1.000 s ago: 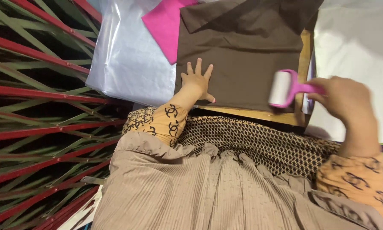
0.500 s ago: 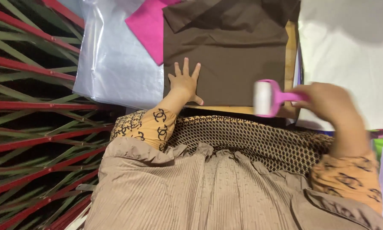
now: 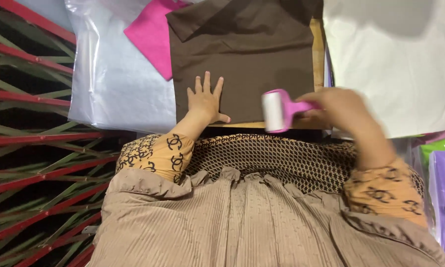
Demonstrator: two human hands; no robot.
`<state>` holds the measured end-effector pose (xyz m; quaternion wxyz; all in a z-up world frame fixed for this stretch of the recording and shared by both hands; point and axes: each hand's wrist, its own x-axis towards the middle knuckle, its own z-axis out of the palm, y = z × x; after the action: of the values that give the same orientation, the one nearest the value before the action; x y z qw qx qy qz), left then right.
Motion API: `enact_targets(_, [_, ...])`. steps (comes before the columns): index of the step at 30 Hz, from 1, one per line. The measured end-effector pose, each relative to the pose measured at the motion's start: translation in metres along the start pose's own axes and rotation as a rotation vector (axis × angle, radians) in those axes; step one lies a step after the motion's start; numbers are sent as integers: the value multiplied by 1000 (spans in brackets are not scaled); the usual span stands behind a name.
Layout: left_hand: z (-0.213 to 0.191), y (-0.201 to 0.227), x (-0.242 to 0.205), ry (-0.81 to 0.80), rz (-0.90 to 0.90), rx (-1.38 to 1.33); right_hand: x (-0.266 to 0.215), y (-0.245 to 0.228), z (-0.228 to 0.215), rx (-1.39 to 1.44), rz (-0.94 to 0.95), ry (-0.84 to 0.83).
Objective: Using a lint roller to remove debris from a brown pillow cover, flipping it, and then unzipping it.
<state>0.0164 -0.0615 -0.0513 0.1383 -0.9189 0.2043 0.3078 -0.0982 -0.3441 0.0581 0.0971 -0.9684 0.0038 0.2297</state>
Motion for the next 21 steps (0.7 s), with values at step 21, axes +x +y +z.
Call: enact_targets(21, [-11,-6,-17,-113,-56,-20,12,84,-12,-468,263,-38])
